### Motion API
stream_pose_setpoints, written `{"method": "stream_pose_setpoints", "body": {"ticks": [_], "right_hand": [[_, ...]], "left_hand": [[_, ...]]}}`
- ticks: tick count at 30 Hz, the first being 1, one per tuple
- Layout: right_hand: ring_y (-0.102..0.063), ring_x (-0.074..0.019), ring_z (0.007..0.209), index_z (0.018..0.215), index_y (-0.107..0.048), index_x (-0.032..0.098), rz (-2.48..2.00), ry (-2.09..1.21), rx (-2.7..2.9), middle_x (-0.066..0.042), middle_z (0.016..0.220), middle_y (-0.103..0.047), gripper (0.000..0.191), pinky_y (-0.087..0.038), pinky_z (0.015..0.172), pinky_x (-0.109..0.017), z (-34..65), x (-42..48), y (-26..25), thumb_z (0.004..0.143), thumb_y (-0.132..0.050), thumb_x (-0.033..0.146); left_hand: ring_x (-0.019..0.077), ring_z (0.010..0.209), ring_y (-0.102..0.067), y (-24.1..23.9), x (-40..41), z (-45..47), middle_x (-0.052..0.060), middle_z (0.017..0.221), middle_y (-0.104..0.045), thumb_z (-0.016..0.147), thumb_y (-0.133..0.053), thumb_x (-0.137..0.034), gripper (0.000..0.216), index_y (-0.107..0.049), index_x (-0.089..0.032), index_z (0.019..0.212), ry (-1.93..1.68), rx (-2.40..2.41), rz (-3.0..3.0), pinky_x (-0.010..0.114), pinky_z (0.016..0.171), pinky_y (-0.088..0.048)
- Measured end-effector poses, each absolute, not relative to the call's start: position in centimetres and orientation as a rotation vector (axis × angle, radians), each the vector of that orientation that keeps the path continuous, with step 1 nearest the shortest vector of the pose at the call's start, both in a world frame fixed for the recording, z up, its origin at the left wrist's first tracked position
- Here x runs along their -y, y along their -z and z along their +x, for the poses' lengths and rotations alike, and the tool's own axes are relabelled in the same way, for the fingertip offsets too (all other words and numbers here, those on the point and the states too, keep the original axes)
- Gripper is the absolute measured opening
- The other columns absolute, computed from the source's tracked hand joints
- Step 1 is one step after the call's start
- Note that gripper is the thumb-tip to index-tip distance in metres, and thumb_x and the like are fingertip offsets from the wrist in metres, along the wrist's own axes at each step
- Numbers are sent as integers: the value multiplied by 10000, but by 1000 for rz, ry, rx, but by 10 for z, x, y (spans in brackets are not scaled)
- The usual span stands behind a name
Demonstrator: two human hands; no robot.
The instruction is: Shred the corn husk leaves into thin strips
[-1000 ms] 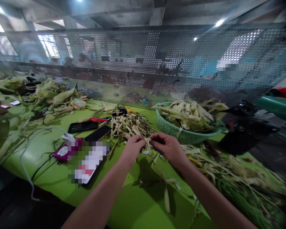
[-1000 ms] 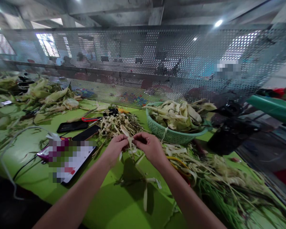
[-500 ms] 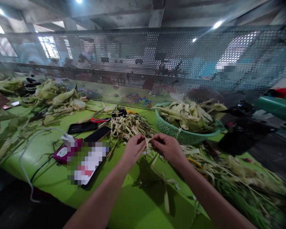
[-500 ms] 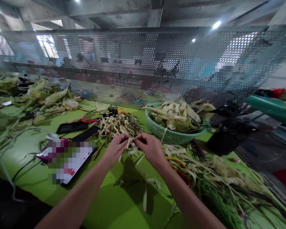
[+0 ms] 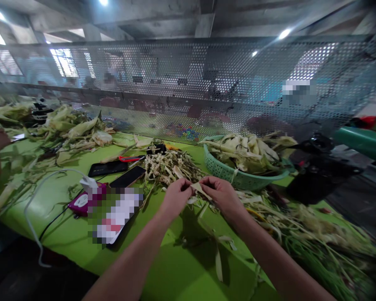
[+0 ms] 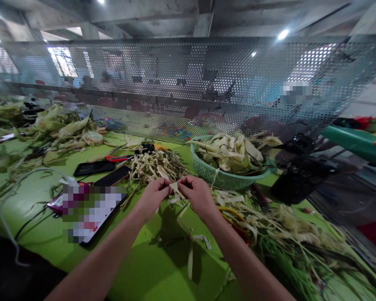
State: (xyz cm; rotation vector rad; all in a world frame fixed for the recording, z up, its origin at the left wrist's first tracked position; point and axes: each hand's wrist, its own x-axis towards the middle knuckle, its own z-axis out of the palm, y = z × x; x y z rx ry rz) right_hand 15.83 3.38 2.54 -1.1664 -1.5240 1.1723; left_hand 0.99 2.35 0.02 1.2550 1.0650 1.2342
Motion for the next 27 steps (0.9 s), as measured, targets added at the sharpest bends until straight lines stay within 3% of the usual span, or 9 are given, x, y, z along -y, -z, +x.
{"method": "stream_pose_setpoints", "body": {"ticks": [10,16,22,27], "right_hand": [[-583,-148,712,924,-661,173,-1059,-1150,1593,-27,780,-662,384,-463,646,-259,161,-35,-30,633,-781,393],[-616,-165,696,833,-675,173,-1071,-1163,1670,-42,767,-698,314,-481,677,-286,158,-32,-30,676,-742,437],[-568,-145,652,879,-661,179,-1109,-849,1791,-30,769,-662,216,-453,599,-258,162,-33,-27,760,-684,358],[-594,-172,799,869,-678,210,-961,-521,1929,-50,915,-624,88,-488,698,-281,160,-29,-32,803,-649,260]], "left_hand": [[66,514,-404,-12,-17,7,-36,560,-500,539,-766,-328,282,-574,-142,629,-1293,-886,871,212,510,-281],[66,498,-406,-16,-17,5,-34,524,-496,539,-783,-352,304,-569,-140,581,-1191,-898,940,219,497,-262],[66,489,-421,-15,-20,1,-13,559,-560,630,-670,-275,149,-603,-142,639,-1170,-952,1001,219,498,-264],[77,501,-444,-13,-20,3,-3,559,-560,607,-601,-209,65,-591,-146,616,-1180,-993,909,223,502,-272]]}}
